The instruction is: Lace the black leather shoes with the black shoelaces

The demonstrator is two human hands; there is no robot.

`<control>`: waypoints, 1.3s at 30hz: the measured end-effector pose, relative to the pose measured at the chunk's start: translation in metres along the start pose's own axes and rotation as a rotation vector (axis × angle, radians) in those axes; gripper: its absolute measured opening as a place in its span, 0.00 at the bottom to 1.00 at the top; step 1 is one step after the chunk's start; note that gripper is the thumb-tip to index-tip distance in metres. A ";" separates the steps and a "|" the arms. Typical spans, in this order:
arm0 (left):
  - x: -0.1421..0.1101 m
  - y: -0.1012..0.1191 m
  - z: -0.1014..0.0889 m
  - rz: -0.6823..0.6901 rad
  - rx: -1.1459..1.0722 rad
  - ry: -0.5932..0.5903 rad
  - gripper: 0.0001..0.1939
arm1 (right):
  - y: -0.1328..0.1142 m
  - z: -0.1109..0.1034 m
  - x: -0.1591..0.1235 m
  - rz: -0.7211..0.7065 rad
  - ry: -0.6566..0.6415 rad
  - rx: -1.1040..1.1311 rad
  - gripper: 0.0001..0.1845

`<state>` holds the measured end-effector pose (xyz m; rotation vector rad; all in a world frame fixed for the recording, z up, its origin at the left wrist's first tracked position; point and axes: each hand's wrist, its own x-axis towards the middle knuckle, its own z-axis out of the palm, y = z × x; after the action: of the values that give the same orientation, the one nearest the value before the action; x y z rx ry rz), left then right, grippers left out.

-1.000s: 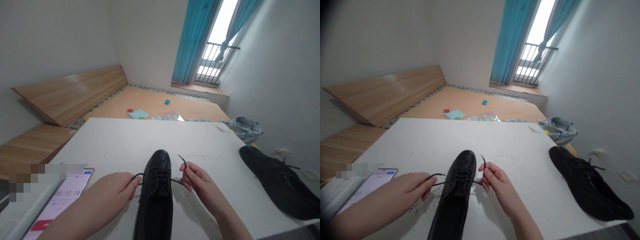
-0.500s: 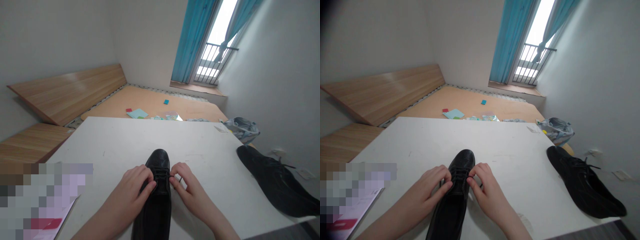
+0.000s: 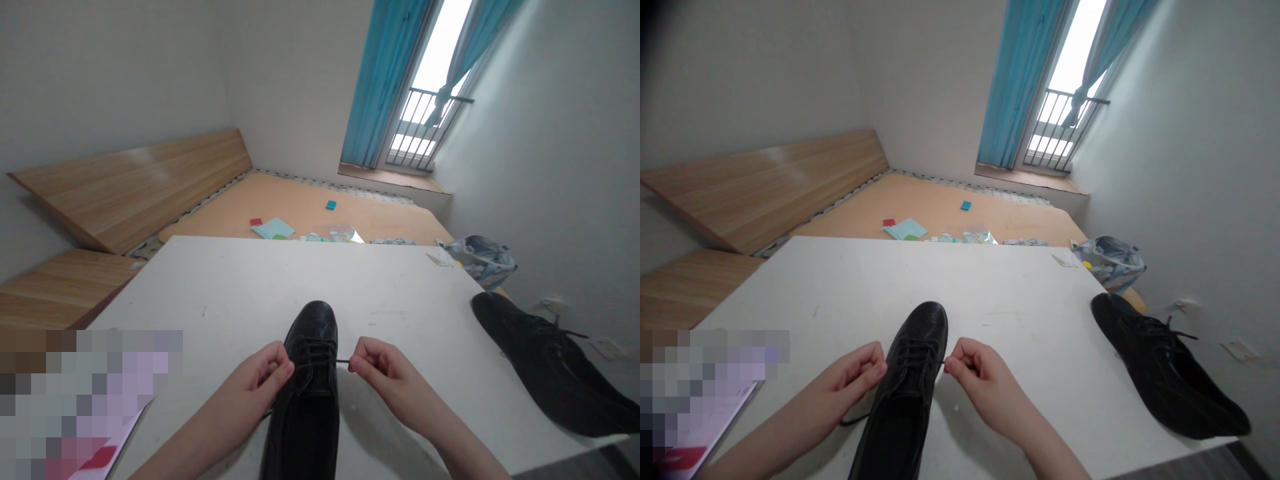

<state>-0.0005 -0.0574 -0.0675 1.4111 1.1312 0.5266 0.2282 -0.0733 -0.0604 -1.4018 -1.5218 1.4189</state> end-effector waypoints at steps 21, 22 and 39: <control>0.002 0.008 -0.024 0.006 0.266 -0.273 0.13 | 0.008 0.017 0.014 -0.529 0.553 -0.605 0.12; 0.003 0.008 -0.019 0.044 0.170 -0.243 0.19 | 0.003 0.019 0.015 -0.480 0.453 -0.477 0.12; 0.007 -0.018 0.023 -0.128 -0.391 0.239 0.28 | 0.013 0.014 0.022 -0.184 -0.058 0.127 0.29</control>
<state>0.0160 -0.0657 -0.0909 0.9495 1.2199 0.7925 0.2132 -0.0581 -0.0806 -1.1243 -1.5265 1.4262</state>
